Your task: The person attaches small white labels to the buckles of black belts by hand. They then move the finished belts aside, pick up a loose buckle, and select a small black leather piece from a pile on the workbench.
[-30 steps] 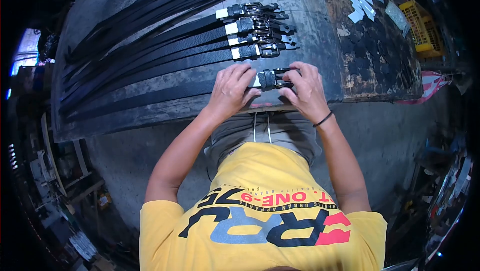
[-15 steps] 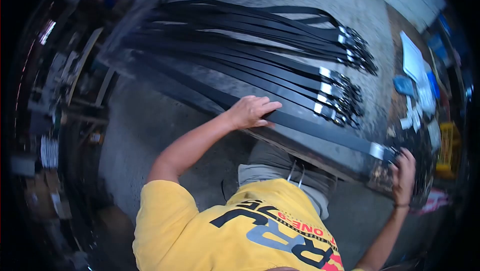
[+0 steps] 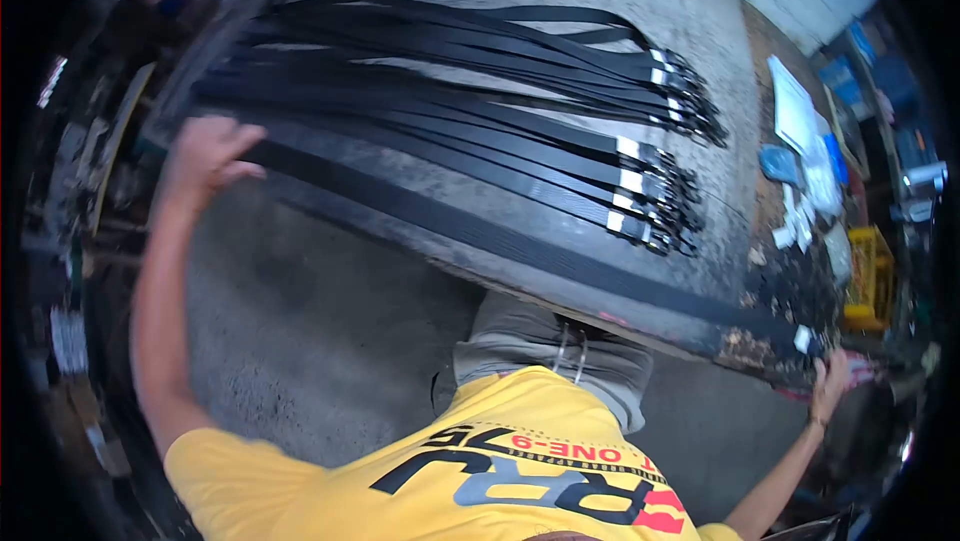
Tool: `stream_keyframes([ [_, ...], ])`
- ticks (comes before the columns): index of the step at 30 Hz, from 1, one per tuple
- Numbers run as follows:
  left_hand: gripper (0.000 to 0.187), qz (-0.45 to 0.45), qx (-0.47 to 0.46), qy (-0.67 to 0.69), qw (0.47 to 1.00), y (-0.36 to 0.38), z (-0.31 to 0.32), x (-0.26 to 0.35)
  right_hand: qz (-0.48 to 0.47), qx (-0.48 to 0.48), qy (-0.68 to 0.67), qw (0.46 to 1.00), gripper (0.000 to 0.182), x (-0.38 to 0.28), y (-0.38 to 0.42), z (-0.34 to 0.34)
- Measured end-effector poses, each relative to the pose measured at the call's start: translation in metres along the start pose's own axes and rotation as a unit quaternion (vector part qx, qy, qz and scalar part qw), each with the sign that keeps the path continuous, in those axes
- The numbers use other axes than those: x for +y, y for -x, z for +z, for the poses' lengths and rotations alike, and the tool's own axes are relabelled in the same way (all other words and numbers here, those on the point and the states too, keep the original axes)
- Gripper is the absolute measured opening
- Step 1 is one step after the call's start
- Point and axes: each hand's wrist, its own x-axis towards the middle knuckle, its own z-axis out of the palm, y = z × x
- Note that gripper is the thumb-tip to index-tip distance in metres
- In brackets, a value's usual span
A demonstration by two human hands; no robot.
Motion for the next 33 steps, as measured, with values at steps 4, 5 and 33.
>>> stream_keyframes([
  [4,0.066,-0.224,-0.078,-0.282,0.930,0.064,0.006,-0.152,-0.125,0.021,-0.243,0.962,0.018,-0.208,-0.065,-0.042],
  [5,0.076,-0.386,-0.164,-0.319,0.850,0.051,0.002,-0.151,-0.156,0.048,-0.244,0.956,0.019,-0.248,-0.079,-0.039],
  [33,0.065,-0.276,0.046,0.164,0.946,-0.080,0.187,0.149,-0.209,0.036,-0.115,0.971,0.026,-0.368,-0.258,0.156],
])
